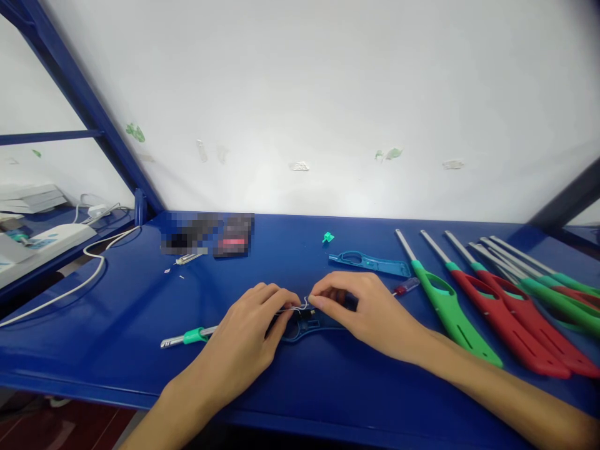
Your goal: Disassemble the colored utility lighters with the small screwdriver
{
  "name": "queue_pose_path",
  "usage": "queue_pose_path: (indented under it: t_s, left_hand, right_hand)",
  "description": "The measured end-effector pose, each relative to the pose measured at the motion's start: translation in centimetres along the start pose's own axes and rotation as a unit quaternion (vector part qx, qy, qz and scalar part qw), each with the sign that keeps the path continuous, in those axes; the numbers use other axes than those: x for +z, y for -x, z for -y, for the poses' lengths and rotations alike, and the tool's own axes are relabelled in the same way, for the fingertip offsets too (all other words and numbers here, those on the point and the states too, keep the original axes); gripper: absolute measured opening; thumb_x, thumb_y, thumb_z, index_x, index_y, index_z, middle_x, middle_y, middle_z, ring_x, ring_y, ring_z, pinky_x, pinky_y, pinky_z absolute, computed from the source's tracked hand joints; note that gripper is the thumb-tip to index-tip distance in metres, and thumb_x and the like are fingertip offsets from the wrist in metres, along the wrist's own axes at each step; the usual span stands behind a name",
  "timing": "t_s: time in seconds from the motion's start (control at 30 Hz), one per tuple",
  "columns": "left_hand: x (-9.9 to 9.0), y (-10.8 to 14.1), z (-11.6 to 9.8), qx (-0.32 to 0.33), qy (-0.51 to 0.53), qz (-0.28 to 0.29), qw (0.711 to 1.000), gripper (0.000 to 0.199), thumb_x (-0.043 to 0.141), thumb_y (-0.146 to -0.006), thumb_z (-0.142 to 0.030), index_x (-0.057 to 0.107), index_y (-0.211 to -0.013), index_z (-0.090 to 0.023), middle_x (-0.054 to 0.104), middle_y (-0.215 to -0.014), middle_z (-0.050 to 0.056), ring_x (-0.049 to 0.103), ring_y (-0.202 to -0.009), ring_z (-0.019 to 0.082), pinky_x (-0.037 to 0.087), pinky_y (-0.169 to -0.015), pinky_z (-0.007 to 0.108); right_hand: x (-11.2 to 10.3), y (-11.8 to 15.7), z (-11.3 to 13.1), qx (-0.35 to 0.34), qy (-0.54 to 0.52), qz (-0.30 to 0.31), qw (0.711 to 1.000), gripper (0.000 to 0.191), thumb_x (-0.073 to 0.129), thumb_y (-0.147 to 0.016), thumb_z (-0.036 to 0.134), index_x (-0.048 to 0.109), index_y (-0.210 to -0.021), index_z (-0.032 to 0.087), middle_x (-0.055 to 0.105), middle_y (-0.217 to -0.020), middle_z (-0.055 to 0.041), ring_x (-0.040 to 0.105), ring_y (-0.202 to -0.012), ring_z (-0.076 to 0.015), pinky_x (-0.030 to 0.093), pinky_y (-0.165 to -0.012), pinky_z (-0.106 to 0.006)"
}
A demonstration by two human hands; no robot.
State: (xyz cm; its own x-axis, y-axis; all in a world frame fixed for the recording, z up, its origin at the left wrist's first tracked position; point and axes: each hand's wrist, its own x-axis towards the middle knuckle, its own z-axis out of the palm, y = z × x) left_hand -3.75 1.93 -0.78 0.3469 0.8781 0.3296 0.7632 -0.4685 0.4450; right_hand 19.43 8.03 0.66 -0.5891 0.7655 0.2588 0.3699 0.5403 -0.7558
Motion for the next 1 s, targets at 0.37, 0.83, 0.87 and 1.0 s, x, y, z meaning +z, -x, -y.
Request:
queue_pose_path:
  t_s: [0.37, 0.83, 0.87, 1.0]
  left_hand:
    - [0.2, 0.1, 0.3, 0.028, -0.002, -0.045, 0.999, 0.027, 0.053, -0.110, -0.017, 0.073, -0.126, -0.025, 0.071, -0.111, 0.002, 0.069, -0.098, 0.020, 0.055, -0.088, 0.035]
    - [0.2, 0.2, 1.0, 0.071, 0.001, -0.096, 0.993, 0.023, 0.057, -0.108, -0.014, 0.076, -0.118, -0.024, 0.079, -0.109, 0.000, 0.074, -0.094, 0.018, 0.056, -0.084, 0.031]
    - [0.2, 0.2, 0.9, 0.069, 0.002, -0.096, 0.993, 0.023, 0.057, -0.108, -0.014, 0.076, -0.117, -0.024, 0.079, -0.108, 0.000, 0.074, -0.094, 0.018, 0.056, -0.084, 0.031]
    - [0.1, 0.2, 0.3, 0.051, 0.003, -0.088, 0.995, 0.018, 0.060, -0.107, -0.017, 0.076, -0.111, -0.024, 0.077, -0.105, 0.001, 0.072, -0.091, 0.019, 0.056, -0.083, 0.032]
  right_hand:
    - [-0.2, 0.0, 0.0, 0.036, -0.039, -0.019, 0.998, 0.019, 0.058, -0.106, 0.033, 0.068, -0.093, 0.025, 0.070, -0.083, 0.0016, 0.061, -0.075, -0.0170, 0.041, -0.068, -0.031]
    - [-1.8, -1.0, 0.0, 0.228, -0.392, -0.016, 0.891, 0.032, 0.060, -0.094, 0.048, 0.051, -0.077, 0.023, 0.055, -0.071, 0.0006, 0.047, -0.058, -0.0114, 0.037, -0.053, -0.023]
    - [-1.9, -1.0, -0.1, 0.241, -0.411, -0.015, 0.879, 0.029, 0.063, -0.091, 0.047, 0.053, -0.079, 0.022, 0.054, -0.071, 0.0008, 0.045, -0.058, -0.0108, 0.035, -0.050, -0.022]
    - [-2.0, -1.2, -0.5, 0.278, -0.463, -0.009, 0.842, 0.024, 0.067, -0.087, 0.041, 0.056, -0.080, 0.020, 0.044, -0.065, 0.0053, 0.028, -0.050, -0.0076, 0.018, -0.041, -0.020]
